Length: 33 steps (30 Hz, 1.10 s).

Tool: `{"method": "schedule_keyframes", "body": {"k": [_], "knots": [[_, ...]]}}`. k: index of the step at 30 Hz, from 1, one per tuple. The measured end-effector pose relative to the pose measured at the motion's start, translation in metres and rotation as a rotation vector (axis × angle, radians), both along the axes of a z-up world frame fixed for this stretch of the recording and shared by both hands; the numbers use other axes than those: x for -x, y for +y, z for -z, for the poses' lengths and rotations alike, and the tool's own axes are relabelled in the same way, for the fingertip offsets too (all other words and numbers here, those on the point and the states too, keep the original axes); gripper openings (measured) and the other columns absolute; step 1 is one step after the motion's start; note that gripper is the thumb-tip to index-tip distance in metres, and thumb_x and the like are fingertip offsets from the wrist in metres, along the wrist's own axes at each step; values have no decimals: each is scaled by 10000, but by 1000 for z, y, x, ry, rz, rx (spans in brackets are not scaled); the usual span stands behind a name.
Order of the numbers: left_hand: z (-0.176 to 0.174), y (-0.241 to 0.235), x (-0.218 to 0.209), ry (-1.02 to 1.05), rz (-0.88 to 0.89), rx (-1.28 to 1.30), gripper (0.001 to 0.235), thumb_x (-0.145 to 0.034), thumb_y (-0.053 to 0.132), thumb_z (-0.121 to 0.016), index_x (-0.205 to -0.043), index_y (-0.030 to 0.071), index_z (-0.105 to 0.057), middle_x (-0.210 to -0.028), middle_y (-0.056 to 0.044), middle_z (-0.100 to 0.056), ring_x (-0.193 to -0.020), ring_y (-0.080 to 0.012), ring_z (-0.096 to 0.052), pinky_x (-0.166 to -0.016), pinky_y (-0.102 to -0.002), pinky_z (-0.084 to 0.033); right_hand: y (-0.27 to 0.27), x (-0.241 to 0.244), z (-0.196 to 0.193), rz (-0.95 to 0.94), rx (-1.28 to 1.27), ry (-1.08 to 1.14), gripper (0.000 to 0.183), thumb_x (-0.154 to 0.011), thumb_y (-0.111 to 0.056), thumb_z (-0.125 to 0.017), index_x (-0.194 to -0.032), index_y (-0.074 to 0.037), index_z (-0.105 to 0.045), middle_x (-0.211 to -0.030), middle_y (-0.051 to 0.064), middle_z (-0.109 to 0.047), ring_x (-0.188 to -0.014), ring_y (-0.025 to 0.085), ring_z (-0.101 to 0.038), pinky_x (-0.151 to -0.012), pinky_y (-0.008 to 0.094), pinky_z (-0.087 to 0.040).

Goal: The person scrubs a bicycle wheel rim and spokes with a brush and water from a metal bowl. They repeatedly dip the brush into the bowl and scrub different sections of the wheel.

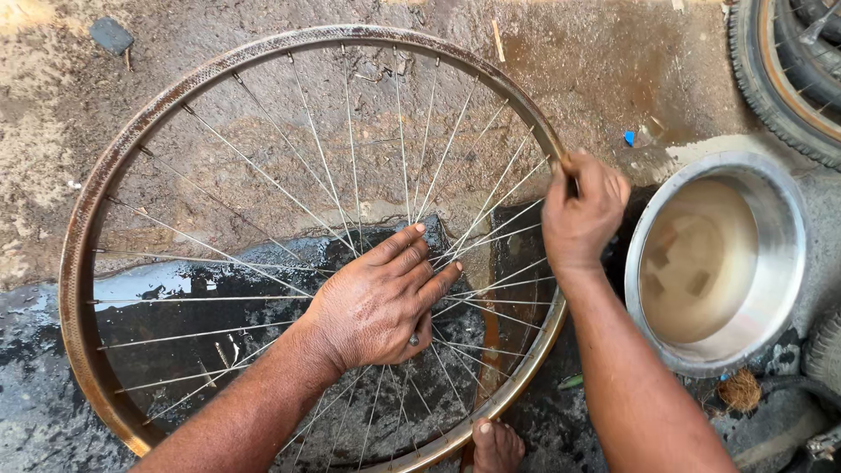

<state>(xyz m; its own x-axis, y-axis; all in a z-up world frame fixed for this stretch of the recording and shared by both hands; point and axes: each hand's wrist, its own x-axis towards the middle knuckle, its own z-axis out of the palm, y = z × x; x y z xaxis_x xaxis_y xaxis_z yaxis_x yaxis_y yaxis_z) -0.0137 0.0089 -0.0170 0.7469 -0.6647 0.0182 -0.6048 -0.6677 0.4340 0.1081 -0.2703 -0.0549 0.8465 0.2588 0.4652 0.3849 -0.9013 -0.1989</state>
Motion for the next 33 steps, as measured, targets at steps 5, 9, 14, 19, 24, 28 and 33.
{"method": "schedule_keyframes", "body": {"k": [5,9,14,19,24,28,33], "knots": [[0,0,0,-20,-15,17,648,-848,332,-580,-1405,9,-518,-1151,-227,-692,-1264,-330,-577,-1238,-484,-193,0,-9,4,-48,39,-1,134,-1032,-88,-744,-1128,-47,-660,-1112,132,-735,-1089,314,-689,-1057,448,-439],[2,1,0,6,-9,23,651,-855,331,-584,-1417,9,-518,-1149,-218,-693,-1275,-334,-575,-1243,-489,-191,-5,7,-2,120,-94,116,107,-999,-127,-746,-1033,-73,-660,-1057,116,-742,-1028,304,-699,-992,431,-487],[3,0,1,-51,-43,34,649,-831,345,-592,-1393,24,-538,-1156,-245,-691,-1244,-331,-595,-1227,-479,-211,50,-74,5,-305,-44,27,45,-1096,-117,-725,-1088,-115,-681,-1091,66,-761,-1105,237,-718,-1072,451,-482],[2,3,-1,-12,-33,79,626,-859,315,-589,-1403,11,-537,-1099,-223,-702,-1244,-342,-599,-1242,-494,-204,25,-36,-16,-177,-58,62,47,-1068,-139,-684,-1076,-103,-656,-1103,106,-749,-1089,246,-699,-1049,443,-483],[2,3,3,20,-23,58,683,-816,291,-604,-1424,-11,-526,-1017,-179,-706,-1215,-333,-611,-1245,-492,-212,64,-82,14,-377,-7,-27,32,-1104,-98,-681,-1106,-104,-649,-1105,76,-742,-1143,224,-717,-1108,431,-488],[0,1,-1,-106,-55,78,666,-811,334,-611,-1388,8,-542,-1072,-214,-711,-1221,-329,-607,-1221,-477,-238,52,-68,-5,-331,28,-58,87,-1090,-111,-729,-1161,-116,-679,-1133,94,-757,-1093,226,-718,-1058,423,-475],[3,1,4,29,-21,41,681,-825,290,-601,-1436,2,-522,-1037,-175,-708,-1219,-319,-606,-1247,-489,-220,59,-62,-14,-363,9,-29,105,-1055,-75,-726,-1107,-95,-638,-1130,100,-745,-1131,264,-710,-1071,415,-452]]}}
